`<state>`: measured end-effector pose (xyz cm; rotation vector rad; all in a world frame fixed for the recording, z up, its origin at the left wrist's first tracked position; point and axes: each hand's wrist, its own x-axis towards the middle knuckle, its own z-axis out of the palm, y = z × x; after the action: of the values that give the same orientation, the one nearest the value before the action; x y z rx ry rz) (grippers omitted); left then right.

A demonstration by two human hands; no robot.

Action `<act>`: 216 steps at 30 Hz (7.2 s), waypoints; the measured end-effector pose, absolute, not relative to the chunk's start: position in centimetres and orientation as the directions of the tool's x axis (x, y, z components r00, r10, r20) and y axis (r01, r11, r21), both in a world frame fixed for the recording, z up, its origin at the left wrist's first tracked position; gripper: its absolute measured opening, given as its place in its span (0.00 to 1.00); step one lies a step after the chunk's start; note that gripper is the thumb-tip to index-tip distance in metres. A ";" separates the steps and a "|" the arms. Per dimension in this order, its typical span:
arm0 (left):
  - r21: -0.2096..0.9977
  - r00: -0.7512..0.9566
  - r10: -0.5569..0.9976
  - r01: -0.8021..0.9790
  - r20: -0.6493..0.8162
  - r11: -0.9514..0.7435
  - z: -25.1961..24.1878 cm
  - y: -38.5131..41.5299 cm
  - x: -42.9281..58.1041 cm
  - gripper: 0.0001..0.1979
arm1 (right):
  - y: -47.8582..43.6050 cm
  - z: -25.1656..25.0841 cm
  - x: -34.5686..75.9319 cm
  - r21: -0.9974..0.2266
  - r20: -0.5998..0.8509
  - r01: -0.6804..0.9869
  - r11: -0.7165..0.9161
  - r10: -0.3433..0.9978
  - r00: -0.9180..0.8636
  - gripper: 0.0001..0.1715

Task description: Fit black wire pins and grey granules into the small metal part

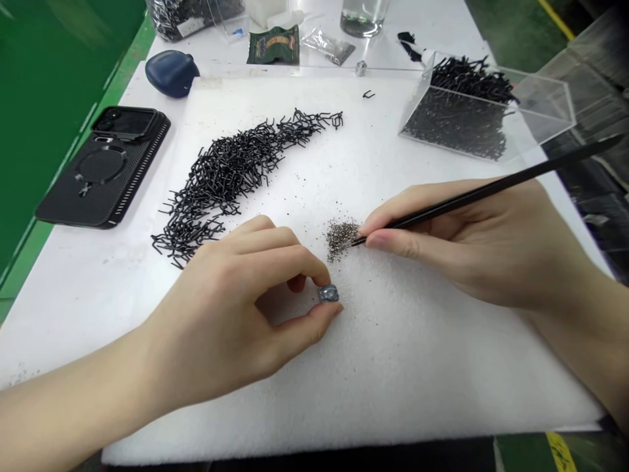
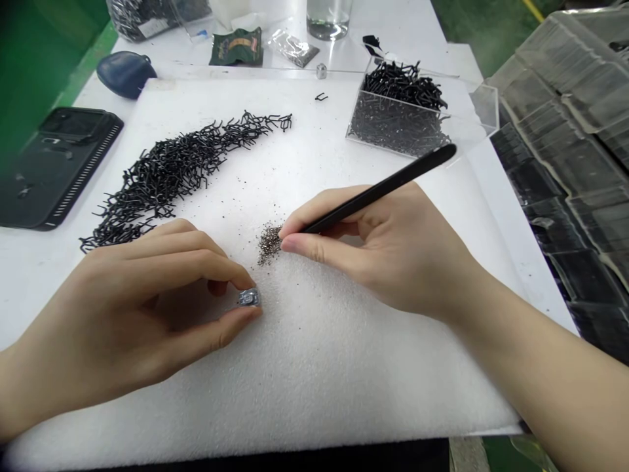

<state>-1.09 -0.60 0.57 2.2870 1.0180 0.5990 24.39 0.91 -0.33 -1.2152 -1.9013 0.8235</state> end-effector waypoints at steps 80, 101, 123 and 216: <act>0.648 0.600 0.765 0.490 0.234 -0.583 0.1 -0.3 -1.1 0.03 | -0.2 0.6 23.9 -0.867 0.139 0.349 0.355 0.846 -0.514 0.01; 0.644 0.599 0.775 0.515 0.201 -0.566 0.2 -0.5 -1.1 0.02 | -0.2 0.4 24.1 -0.893 0.118 0.321 0.315 0.853 -0.509 0.06; 0.647 0.607 0.770 0.509 0.197 -0.567 0.1 -0.5 -1.0 0.02 | 0.3 -0.2 24.6 -0.945 0.104 0.204 0.257 0.824 -0.557 0.06; 0.641 0.565 0.825 0.629 0.012 -0.440 2.0 0.1 0.1 0.03 | 1.6 -0.5 26.1 -0.928 0.106 0.297 0.226 0.923 -0.370 0.08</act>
<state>0.11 0.09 2.02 2.2110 1.1598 0.4353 26.09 1.64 -0.54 -1.1287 -1.8080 1.1473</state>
